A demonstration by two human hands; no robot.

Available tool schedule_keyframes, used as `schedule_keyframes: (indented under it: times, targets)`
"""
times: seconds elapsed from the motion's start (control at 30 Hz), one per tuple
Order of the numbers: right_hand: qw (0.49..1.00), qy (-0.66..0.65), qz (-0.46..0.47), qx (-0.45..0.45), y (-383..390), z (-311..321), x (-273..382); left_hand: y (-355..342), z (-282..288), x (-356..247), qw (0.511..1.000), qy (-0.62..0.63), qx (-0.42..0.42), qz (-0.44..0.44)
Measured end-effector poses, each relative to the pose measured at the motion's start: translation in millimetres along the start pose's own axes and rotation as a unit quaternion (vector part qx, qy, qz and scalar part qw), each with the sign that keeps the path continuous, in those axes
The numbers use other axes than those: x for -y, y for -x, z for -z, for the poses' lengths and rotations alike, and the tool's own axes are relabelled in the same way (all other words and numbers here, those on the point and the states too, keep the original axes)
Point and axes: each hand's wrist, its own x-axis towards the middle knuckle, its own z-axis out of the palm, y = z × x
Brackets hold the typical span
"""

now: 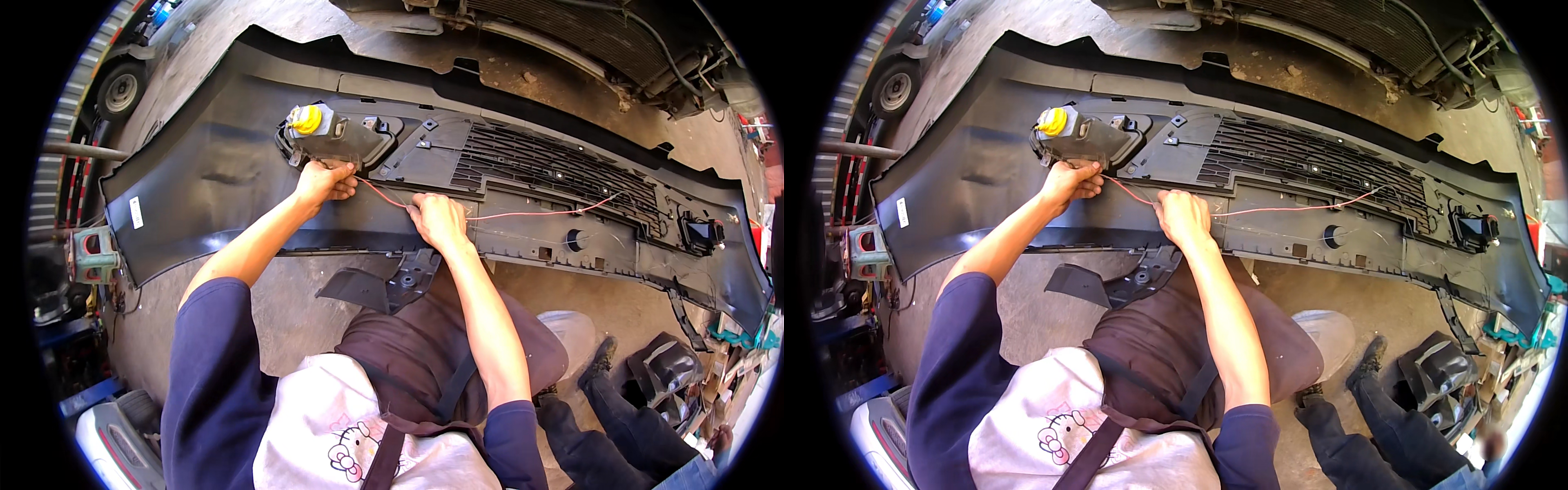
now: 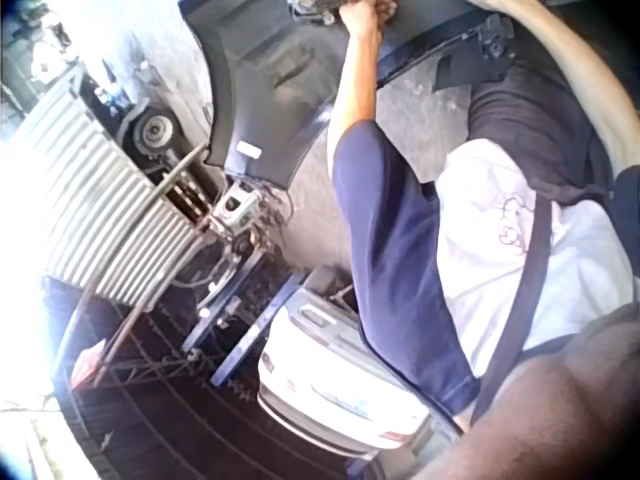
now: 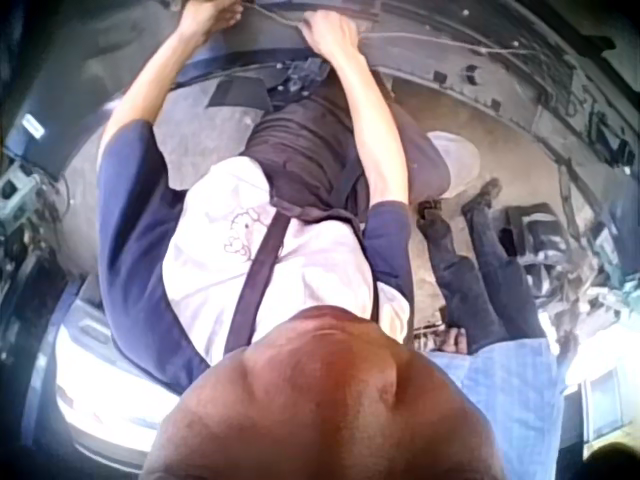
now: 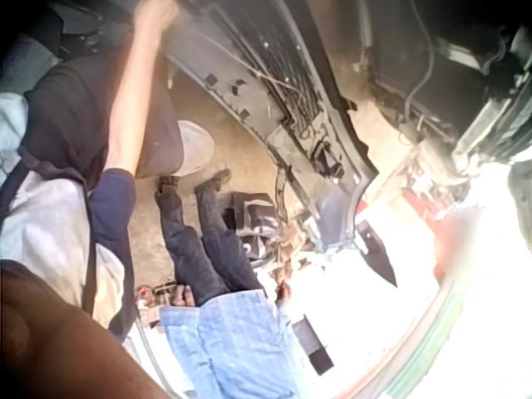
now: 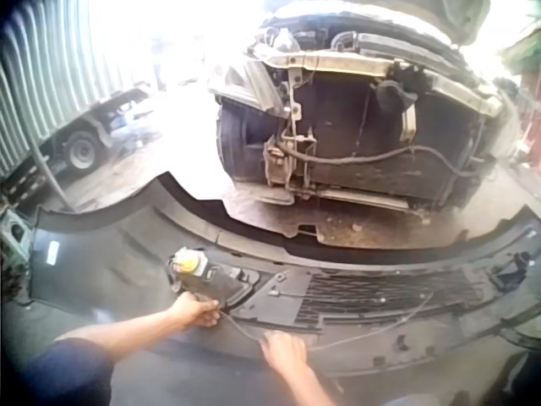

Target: The person works on a detached car bumper laid on the floor, handling wires and components near the grille. They use a screwdriver to adjust parts and secure connections within the bumper assembly.

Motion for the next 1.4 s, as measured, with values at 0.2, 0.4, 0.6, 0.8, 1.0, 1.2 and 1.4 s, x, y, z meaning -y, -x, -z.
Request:
schedule_keyframes:
  times: [0.2, 0.4, 0.6, 0.8, 1.0, 1.2, 1.4]
  targets:
    - [0.998, -0.015, 0.054, -0.004, -11, -3, 1, 10, -6, 7, 0.999, -0.017, -0.044, -0.004]
    - [0.999, 0.037, 0.032, 0.007, -24, -13, 1, 6, -18, 15, 0.993, -0.091, -0.044, 0.067]
    - [0.999, 0.045, 0.007, -0.017, -26, -17, -3, -6, -30, 17, 0.994, 0.014, -0.012, 0.111]
    - [0.999, 0.035, 0.025, -0.012, -27, -17, -4, -4, -30, 12, 0.992, -0.014, 0.021, 0.124]
    - [0.999, 0.026, 0.037, -0.028, -24, -18, -10, -5, -28, 20, 0.991, 0.045, 0.061, 0.111]
    - [0.992, 0.095, 0.071, -0.05, -27, -32, 9, -17, -7, 49, 0.997, 0.022, -0.023, 0.076]
    - [0.993, 0.096, 0.054, -0.05, -29, -34, -12, -26, -52, 36, 0.989, 0.051, -0.095, 0.097]
